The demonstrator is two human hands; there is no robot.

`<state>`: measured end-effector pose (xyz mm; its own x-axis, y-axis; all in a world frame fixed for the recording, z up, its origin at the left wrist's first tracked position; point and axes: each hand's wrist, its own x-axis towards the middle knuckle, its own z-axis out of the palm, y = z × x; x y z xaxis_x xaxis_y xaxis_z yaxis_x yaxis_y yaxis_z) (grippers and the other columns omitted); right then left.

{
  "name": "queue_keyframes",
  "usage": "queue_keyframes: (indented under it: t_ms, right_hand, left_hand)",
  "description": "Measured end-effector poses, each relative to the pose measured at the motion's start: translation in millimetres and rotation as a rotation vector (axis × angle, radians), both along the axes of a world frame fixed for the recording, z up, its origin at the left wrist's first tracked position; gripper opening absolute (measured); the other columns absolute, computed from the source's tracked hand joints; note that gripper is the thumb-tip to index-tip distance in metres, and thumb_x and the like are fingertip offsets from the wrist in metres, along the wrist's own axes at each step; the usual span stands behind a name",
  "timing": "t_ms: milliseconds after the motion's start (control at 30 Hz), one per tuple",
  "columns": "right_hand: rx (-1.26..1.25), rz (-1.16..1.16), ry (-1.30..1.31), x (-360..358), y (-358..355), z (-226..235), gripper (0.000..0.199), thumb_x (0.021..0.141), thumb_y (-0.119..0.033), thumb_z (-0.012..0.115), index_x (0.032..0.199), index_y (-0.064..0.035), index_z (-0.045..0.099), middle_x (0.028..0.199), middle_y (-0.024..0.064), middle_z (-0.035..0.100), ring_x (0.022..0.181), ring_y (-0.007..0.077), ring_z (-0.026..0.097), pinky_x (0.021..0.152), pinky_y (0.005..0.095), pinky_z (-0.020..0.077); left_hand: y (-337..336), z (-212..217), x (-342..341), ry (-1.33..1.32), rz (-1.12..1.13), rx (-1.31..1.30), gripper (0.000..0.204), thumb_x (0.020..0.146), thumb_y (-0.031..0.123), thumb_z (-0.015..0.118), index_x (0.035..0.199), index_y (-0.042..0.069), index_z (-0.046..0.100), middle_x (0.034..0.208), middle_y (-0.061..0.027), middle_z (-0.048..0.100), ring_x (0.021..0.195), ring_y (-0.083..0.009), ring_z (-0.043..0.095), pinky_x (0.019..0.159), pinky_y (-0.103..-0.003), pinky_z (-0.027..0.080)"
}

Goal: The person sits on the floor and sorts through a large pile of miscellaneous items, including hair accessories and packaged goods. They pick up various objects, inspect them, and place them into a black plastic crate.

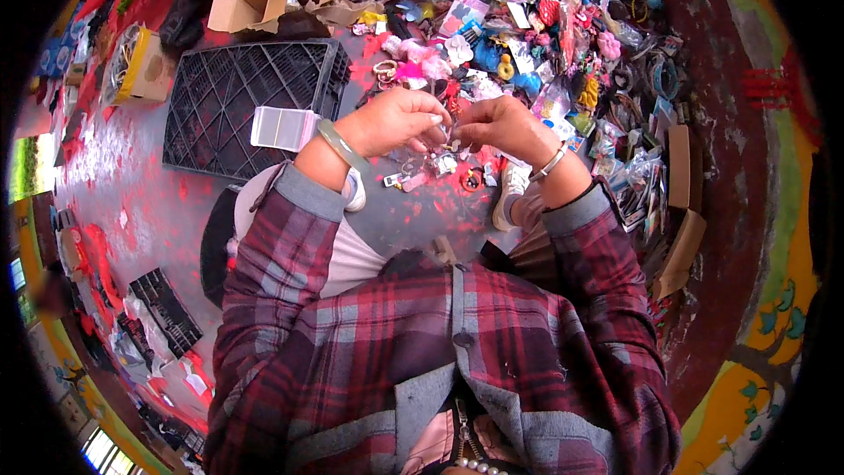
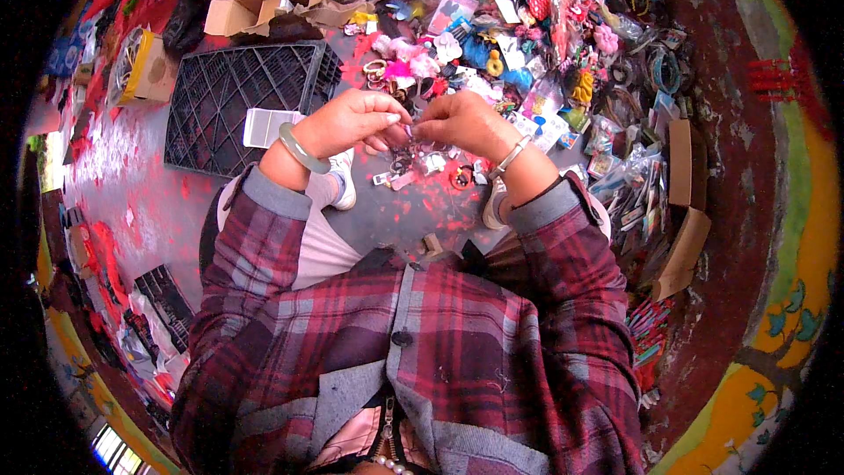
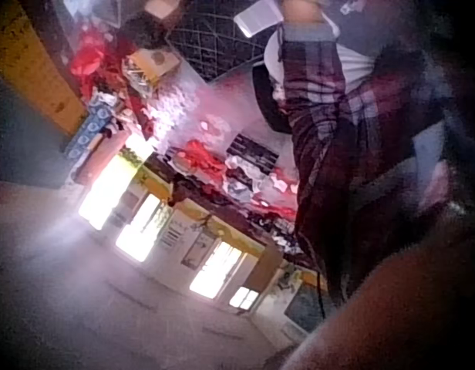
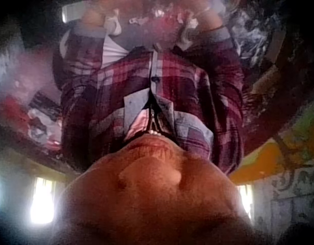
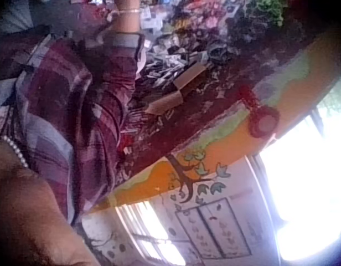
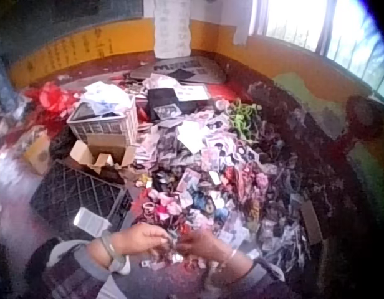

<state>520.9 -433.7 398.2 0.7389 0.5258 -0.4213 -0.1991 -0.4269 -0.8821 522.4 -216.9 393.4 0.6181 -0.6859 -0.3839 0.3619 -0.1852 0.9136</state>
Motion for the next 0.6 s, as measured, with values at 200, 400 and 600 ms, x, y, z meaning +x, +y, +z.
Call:
queue_keyframes:
  t_ms: [200,400,600]
  right_hand:
    - [0.069,-0.137,0.104,5,-6,18,0.017,0.081,-0.018,0.059,0.081,-0.0017,0.064,0.072,0.0055,0.065,0.062,0.0102,0.061,0.053,0.0209,0.0424]
    - [0.143,-0.141,0.115,2,-7,15,0.013,0.082,-0.020,0.059,0.081,-0.0073,0.061,0.071,0.0018,0.066,0.060,0.0051,0.059,0.047,0.0175,0.0349]
    - [0.190,-0.093,0.019,0,-3,9,0.011,0.082,-0.016,0.059,0.081,-0.0056,0.060,0.066,0.0021,0.063,0.056,0.0055,0.057,0.046,0.0172,0.0369]
  left_hand:
    - [4,4,2,0.074,0.040,-0.012,0.026,0.090,0.023,0.048,0.106,0.003,0.056,0.087,-0.0096,0.064,0.074,-0.0121,0.062,0.062,-0.021,0.050]
    - [-1,5,1,0.104,0.046,0.014,0.027,0.087,0.020,0.054,0.107,0.002,0.056,0.087,-0.0098,0.064,0.071,-0.0119,0.062,0.057,-0.021,0.050]
    - [-6,0,-1,0.074,0.092,0.007,0.025,0.084,0.019,0.057,0.102,0.001,0.060,0.083,-0.0076,0.065,0.068,-0.0100,0.061,0.050,-0.020,0.048]
